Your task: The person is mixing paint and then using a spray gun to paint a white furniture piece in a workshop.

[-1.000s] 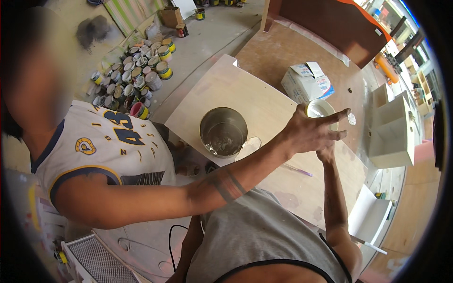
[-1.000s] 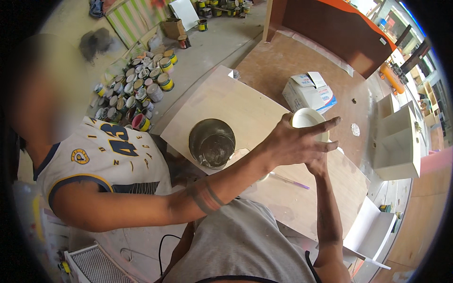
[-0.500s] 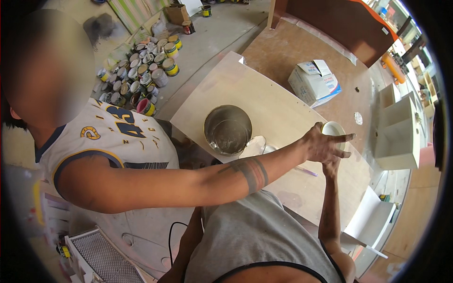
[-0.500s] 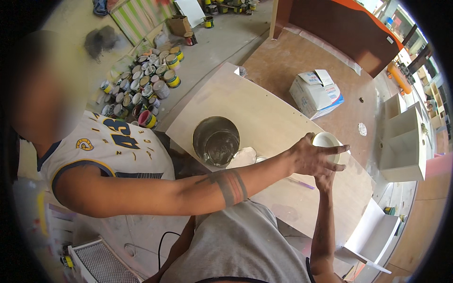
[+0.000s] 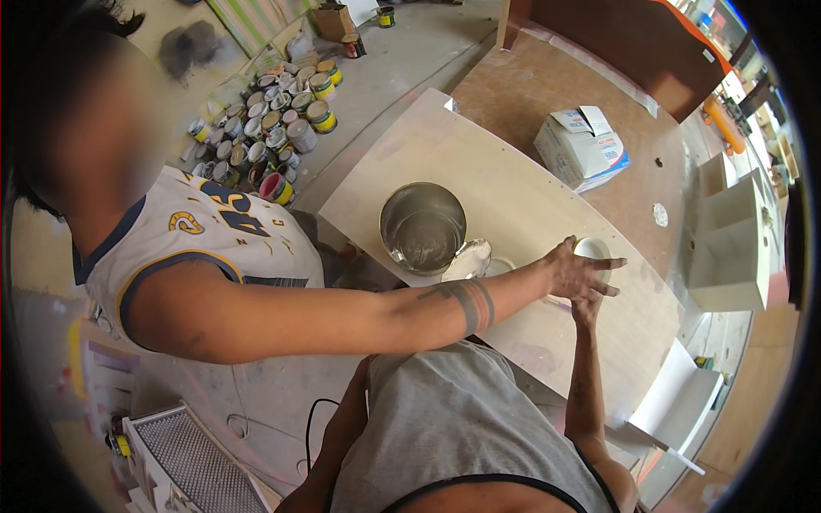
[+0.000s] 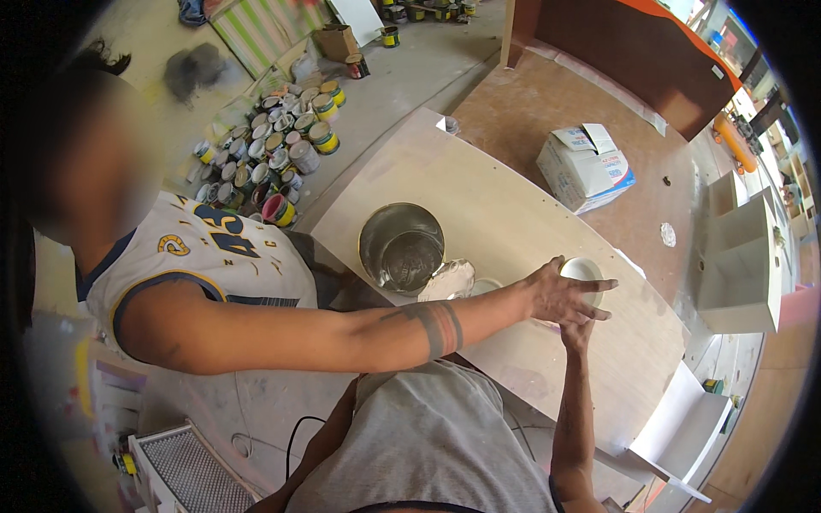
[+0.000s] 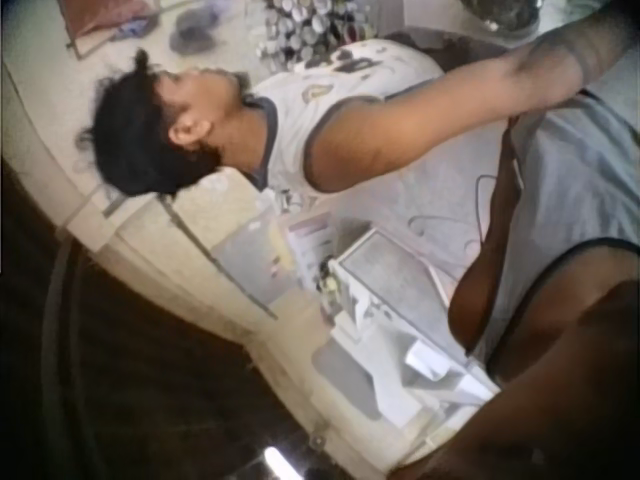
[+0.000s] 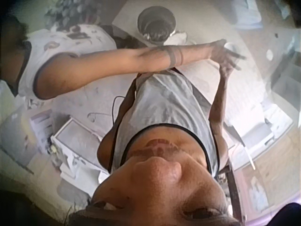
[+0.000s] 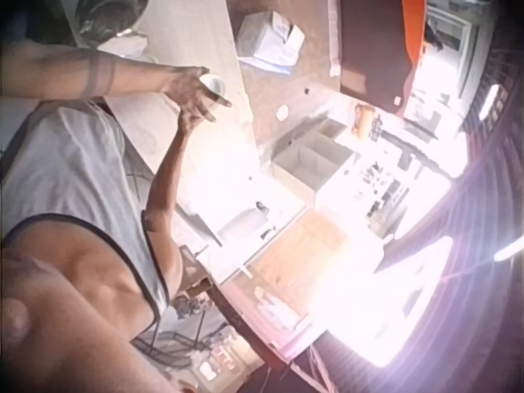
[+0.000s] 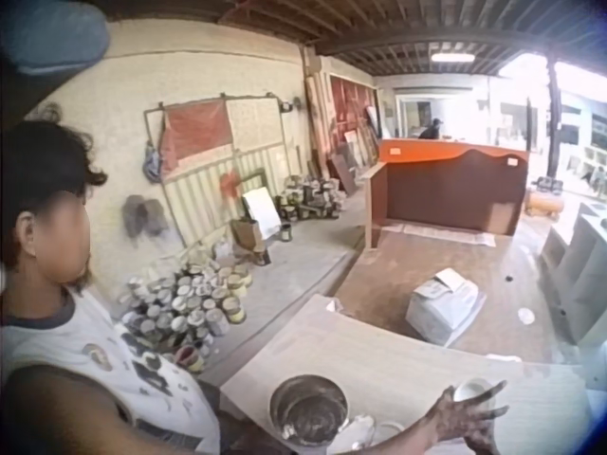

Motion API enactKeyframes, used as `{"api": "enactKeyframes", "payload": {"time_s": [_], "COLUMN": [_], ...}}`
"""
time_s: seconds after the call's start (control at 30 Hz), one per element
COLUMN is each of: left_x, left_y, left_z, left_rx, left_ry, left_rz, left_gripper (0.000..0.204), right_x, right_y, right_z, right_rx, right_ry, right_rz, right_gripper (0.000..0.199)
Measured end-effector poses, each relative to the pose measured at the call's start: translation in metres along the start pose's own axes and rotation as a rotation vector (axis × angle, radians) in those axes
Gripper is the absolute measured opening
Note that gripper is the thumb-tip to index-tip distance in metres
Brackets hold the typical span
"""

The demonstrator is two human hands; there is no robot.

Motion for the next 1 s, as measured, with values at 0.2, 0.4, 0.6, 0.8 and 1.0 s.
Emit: {"api": "enactKeyframes", "payload": {"time_s": [0.2, 0.4, 0.6, 0.8, 1.0], "left_x": [0.012, 0.026, 0.005, -0.126, -0.225], "left_y": [-0.004, -0.013, -0.022, -0.085, -0.254], "left_z": [0.001, -0.001, -0.004, -0.058, -0.117], "left_rx": [-0.048, -0.118, -0.059, -0.352, -0.31], "left_ry": [-0.138, -0.261, -0.14, 0.026, 0.517], "left_rz": [-0.174, -0.33, -0.325, 0.273, 0.28], "left_gripper": [0.053, 0.051, 0.048, 0.038, 0.042], "right_x": [0.009, 0.015, 0.018, 0.011, 0.006], "right_y": [-0.002, -0.004, -0.014, -0.017, -0.012], "right_z": [0.028, 0.038, 0.036, 0.048, 0.032], "right_rx": [0.031, 0.035, 0.013, 0.065, 0.077], "right_ry": [0.064, 0.096, 0.057, 0.151, -0.259], "right_rz": [0.046, 0.004, -0.032, 0.063, 0.003], "right_gripper": [0.073, 0.071, 0.069, 0.086, 0.084]}}
Point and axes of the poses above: each hand's wrist, its own y-axis towards the middle knuckle, its own x-axis out of the palm, z = x × y, the point moved 8 cm from there along y, towards the middle knuckle, and after that the axes turned 1 degree about y, right-handed, at the moved point
